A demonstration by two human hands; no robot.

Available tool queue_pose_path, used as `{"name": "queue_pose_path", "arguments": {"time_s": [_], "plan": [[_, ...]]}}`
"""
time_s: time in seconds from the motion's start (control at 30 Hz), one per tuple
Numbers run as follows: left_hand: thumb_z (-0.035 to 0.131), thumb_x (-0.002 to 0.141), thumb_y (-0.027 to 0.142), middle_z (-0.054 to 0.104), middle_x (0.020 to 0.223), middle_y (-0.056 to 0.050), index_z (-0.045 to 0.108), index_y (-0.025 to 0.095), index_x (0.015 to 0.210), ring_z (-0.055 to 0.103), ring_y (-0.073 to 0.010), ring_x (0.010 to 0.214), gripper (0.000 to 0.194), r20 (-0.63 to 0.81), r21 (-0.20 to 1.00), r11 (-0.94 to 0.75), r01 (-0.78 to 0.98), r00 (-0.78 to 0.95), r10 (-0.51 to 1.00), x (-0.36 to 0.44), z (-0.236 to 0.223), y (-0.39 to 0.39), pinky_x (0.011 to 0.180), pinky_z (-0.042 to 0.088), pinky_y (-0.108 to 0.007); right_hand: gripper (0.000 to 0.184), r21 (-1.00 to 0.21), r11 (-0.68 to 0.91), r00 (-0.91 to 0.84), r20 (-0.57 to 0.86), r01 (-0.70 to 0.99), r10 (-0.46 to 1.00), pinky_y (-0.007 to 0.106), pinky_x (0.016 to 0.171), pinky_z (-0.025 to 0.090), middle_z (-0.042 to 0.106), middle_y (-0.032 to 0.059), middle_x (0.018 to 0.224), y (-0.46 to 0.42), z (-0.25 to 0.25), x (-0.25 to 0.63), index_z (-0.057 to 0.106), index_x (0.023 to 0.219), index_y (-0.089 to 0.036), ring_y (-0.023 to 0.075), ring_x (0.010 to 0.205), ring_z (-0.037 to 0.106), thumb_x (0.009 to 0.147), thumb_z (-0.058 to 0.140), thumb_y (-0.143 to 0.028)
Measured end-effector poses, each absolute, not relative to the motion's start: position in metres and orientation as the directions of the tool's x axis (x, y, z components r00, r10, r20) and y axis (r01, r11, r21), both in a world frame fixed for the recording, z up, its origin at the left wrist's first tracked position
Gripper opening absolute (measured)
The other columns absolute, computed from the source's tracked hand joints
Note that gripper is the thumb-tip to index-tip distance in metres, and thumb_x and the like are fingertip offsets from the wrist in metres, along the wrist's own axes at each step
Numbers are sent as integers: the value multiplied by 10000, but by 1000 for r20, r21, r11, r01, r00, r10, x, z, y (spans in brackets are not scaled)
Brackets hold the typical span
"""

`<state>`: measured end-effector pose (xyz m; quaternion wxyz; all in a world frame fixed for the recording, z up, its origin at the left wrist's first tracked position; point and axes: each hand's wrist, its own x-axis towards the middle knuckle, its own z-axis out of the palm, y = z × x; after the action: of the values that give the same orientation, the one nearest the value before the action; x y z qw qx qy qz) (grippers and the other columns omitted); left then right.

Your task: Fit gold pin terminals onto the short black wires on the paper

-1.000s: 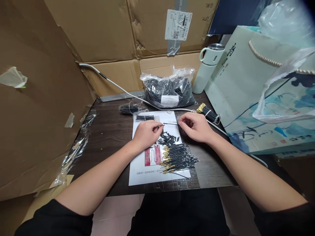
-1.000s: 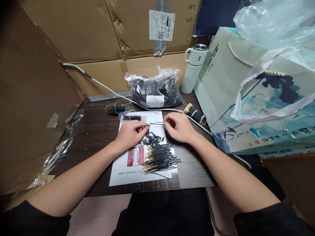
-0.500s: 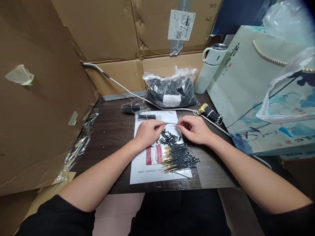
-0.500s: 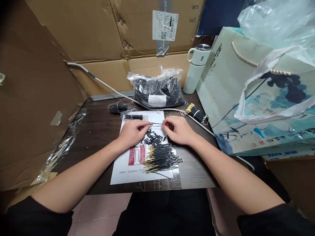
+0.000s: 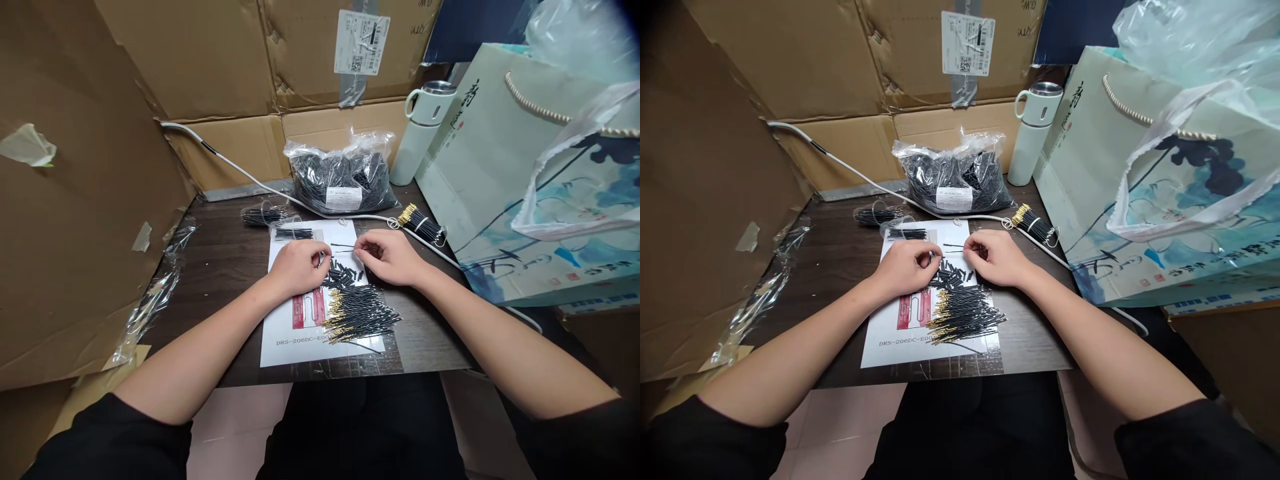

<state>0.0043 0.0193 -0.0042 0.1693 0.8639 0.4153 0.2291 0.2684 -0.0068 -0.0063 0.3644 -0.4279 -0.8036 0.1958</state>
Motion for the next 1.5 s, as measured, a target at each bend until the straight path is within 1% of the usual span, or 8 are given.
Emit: {"name": "queue_pose_path", "arguments": {"time_s": [0.1, 0.17, 0.27, 0.33, 0.43, 0.6, 0.93, 1.5], "plan": [[691, 863, 175, 618, 668, 18, 775, 211, 838, 578, -159, 666, 95, 256, 485, -604, 632, 558, 790, 5, -3, 15, 695, 412, -333, 118, -626, 558, -372, 416, 544, 830, 331, 705, 473, 725, 31, 822, -7, -7, 268, 737, 895, -193, 174, 720, 623, 961, 653, -244], [692, 849, 184, 605, 673, 21, 786, 213, 892, 572, -158, 667, 107, 295, 501, -616, 608, 549, 782, 5, -3, 13, 698, 422, -333, 116, -624, 560, -373, 418, 544, 828, 330, 702, 470, 726, 31, 820, -7, -7, 268, 735, 891, -195, 173, 717, 617, 958, 655, -245], [692, 863, 216, 650, 764, -7, 804, 205, 993, 604, -168, 721, 172, 383, 531, -662, 529, 547, 745, 6, -4, 10, 715, 457, -336, 115, -625, 559, -371, 418, 546, 829, 332, 700, 467, 726, 31, 817, -7, -6, 269, 733, 890, -198, 173, 713, 610, 957, 656, -252], [687, 871, 221, 687, 837, -37, 798, 201, 956, 632, -179, 773, 140, 411, 537, -691, 483, 566, 715, 5, -3, 10, 740, 483, -341, 122, -632, 551, -367, 412, 544, 834, 334, 698, 466, 727, 31, 818, -7, -6, 269, 731, 889, -201, 174, 711, 606, 961, 653, -261], [683, 883, 220, 703, 855, -57, 785, 207, 869, 645, -192, 803, 104, 391, 548, -708, 446, 611, 688, 5, -2, 10, 755, 505, -350, 128, -651, 529, -345, 401, 545, 849, 332, 677, 457, 722, 31, 810, -7, -5, 269, 725, 884, -205, 172, 697, 594, 962, 652, -276], [693, 911, 249, 718, 878, -54, 814, 222, 886, 642, -184, 789, 127, 352, 557, -723, 409, 672, 651, 5, -1, 9, 755, 508, -354, 125, -661, 520, -331, 401, 541, 854, 327, 667, 452, 714, 26, 792, -8, -5, 269, 714, 866, -207, 168, 686, 586, 953, 660, -278], [724, 933, 258, 727, 848, -32, 833, 227, 874, 655, -170, 790, 128, 234, 574, -664, 479, 681, 694, 5, 0, 12, 739, 479, -337, 134, -661, 533, -340, 411, 528, 846, 328, 682, 453, 716, 25, 792, -7, -6, 268, 728, 865, -197, 165, 689, 587, 953, 661, -273], [648, 1015, 268, 769, 914, -53, 802, 206, 948, 683, -174, 806, 179, 252, 515, -751, 414, 764, 594, 1, 3, 14, 767, 516, -340, 180, -550, 596, -418, 425, 585, 803, 346, 743, 450, 719, 45, 843, -7, -17, 261, 784, 960, -193, 191, 768, 620, 1046, 656, -286]]}}
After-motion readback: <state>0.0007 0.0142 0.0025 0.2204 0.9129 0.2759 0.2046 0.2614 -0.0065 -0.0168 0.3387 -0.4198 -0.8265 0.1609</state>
